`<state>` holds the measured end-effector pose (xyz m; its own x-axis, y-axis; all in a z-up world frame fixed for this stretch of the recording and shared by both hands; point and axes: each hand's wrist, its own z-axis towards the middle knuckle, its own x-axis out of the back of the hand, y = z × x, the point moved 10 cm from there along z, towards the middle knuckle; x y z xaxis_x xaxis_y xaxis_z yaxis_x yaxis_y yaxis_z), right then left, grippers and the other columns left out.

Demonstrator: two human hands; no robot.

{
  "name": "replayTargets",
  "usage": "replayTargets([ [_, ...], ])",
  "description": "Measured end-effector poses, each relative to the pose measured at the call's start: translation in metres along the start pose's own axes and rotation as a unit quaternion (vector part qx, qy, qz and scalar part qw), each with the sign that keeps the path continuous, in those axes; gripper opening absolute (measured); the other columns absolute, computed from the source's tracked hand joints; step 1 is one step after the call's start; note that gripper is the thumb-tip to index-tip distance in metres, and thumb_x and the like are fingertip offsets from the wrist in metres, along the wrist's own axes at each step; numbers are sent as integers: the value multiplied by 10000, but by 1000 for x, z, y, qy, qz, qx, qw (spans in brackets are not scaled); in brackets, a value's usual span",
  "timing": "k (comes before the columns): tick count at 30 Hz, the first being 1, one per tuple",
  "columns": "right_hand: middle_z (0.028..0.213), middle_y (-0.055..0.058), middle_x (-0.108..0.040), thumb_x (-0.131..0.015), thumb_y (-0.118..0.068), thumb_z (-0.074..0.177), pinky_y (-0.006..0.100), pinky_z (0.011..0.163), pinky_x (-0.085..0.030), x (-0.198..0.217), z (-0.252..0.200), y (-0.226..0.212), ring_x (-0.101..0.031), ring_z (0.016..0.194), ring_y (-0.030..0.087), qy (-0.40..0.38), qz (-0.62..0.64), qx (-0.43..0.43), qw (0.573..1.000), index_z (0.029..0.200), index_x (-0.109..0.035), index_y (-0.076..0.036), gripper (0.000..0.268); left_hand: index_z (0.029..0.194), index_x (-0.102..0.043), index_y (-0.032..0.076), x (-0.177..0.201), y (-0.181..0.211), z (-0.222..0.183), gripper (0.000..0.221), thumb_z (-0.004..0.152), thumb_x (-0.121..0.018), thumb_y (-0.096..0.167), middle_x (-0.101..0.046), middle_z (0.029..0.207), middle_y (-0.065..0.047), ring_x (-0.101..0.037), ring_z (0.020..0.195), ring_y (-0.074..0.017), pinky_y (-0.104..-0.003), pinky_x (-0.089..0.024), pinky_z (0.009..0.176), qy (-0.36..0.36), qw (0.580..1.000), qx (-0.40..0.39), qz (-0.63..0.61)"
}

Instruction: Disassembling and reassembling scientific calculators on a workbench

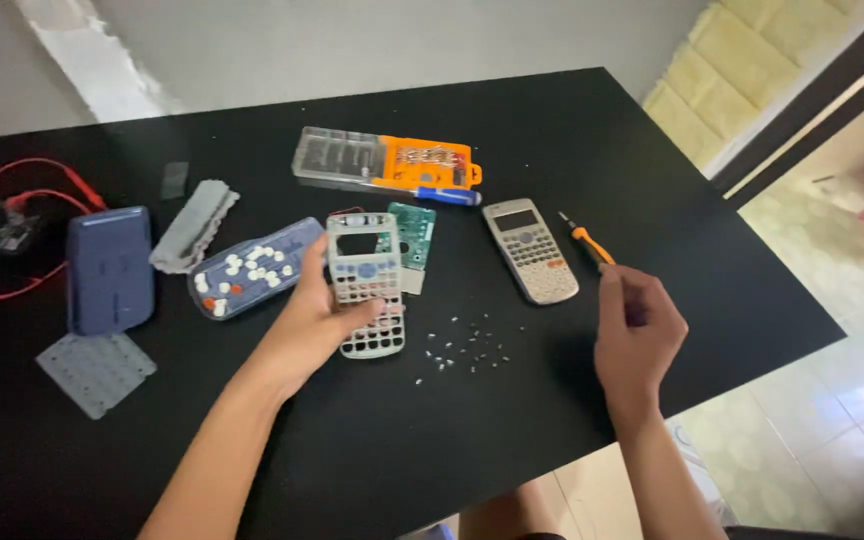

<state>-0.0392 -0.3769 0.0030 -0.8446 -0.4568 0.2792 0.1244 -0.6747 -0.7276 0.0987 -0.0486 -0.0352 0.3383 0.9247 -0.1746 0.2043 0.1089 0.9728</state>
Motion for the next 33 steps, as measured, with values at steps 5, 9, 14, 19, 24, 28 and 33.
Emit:
replayTargets([
  [5, 658, 105, -626, -691, -36, 1042, 334, 556, -420, -7, 2, 2, -505, 576, 150, -26, 18, -28, 999, 1066, -787, -35, 99, 1630, -48, 86, -5, 11, -4, 1019, 850, -685, -67, -643, 1214, -316, -668, 1007, -315, -490, -565, 897, 15, 998, 33, 43],
  [9, 645, 100, -666, -703, -77, 1028, 314, 536, -439, -23, 1, -6, -525, 528, 152, -100, 22, -80, 992, 1052, -802, -69, 102, 1627, -41, 76, -5, 15, -7, 996, 877, -691, -14, -671, 1125, -315, -637, 937, -271, -394, -545, 796, 13, 996, 40, 75],
  [14, 631, 78, -656, -733, -117, 988, 284, 553, -461, -30, 1, 11, -522, 553, 128, -155, 17, -129, 979, 1031, -807, -100, 87, 1632, -31, 76, -4, 15, -5, 1023, 853, -681, -52, -647, 1182, -364, -653, 991, -324, -510, -546, 913, 23, 998, 26, 54],
  [19, 749, 237, -717, -734, -134, 917, 425, 708, -524, -50, 2, 13, -611, 720, 260, -338, -9, -186, 923, 1047, -791, -15, 185, 1630, -7, 74, -5, 17, -5, 1010, 866, -655, -55, -653, 1202, -365, -668, 1006, -354, -517, -545, 926, 35, 996, 43, 69],
  [24, 675, 184, -746, -743, -141, 910, 403, 633, -539, -44, -3, 37, -633, 594, 228, -345, -22, -163, 924, 1014, -819, -60, 153, 1632, -7, 82, -6, 15, -4, 1004, 863, -637, -60, -650, 1204, -383, -673, 984, -364, -545, -558, 891, 40, 996, 53, 62],
  [28, 647, -33, -670, -702, -192, 939, 255, 570, -433, -32, 0, 5, -523, 554, 57, -263, -61, 22, 963, 946, -793, -125, 114, 1642, -27, 345, -7, 4, -6, 1045, 843, -626, 37, -672, 1403, -114, -674, 1238, -253, -450, -533, 1056, 77, 979, 160, 97],
  [33, 719, -18, -706, -702, -109, 914, 233, 557, -433, -31, -3, -8, -545, 545, 67, -236, -64, 85, 966, 930, -759, -100, 60, 1642, -44, 357, -7, 7, -9, 1023, 862, -606, 7, -693, 1378, -145, -692, 1227, -276, -464, -527, 1068, 104, 972, 188, 94],
])
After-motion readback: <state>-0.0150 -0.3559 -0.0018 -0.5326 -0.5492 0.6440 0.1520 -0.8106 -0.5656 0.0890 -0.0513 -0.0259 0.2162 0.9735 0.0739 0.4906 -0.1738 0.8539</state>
